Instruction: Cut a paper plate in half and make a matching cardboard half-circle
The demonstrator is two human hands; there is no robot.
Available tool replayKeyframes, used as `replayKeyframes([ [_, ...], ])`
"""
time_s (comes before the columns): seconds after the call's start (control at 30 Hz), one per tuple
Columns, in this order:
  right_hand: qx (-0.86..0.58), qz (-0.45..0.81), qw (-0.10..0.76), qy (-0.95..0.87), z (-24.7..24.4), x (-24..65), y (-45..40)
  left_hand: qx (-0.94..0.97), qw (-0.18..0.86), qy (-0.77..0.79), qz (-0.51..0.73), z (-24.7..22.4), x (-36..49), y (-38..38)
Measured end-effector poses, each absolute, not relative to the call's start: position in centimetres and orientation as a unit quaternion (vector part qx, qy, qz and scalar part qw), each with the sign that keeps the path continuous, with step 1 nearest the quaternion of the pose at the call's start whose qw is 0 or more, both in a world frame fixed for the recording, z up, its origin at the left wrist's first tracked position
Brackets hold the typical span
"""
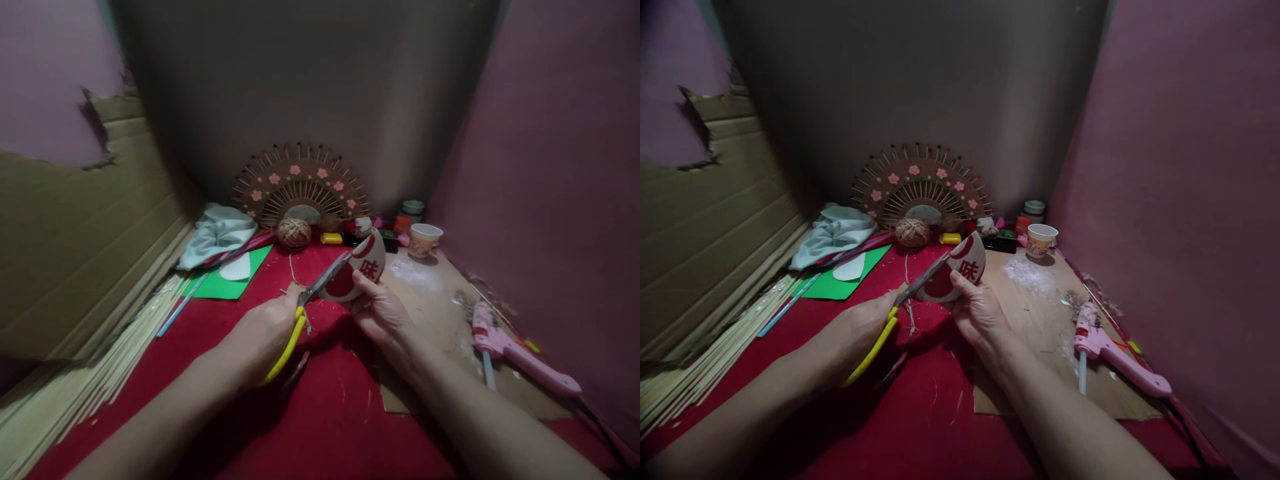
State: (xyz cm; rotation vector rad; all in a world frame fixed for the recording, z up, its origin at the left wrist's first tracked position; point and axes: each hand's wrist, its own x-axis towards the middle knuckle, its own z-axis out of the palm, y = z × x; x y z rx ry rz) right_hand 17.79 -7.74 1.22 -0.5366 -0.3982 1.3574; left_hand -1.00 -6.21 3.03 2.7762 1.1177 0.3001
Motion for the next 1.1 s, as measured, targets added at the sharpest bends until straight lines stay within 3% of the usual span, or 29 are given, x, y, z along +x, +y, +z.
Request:
replayKeyframes([
  [0.4, -0.246, 0.624, 0.720, -0.179, 1.1, 17.6, -8.1, 0.906, 0.004, 0.424, 0.002, 4.3, -0.7, -6.8],
  [0.77, -0.254, 0.616, 0.725, -0.174, 1.1, 17.5, -8.0, 0.910, -0.030, 0.414, 0.005, 4.4, -0.6, -7.1],
  [0.93, -0.238, 0.621, 0.724, -0.183, 1.3, 17.6, -8.0, 0.902, -0.016, 0.428, 0.046, 4.0, -0.8, -6.9],
  [1.1, -0.244, 0.601, 0.743, -0.164, 2.0, 17.8, -8.1, 0.847, 0.108, 0.464, 0.237, 2.8, -1.4, -5.1],
])
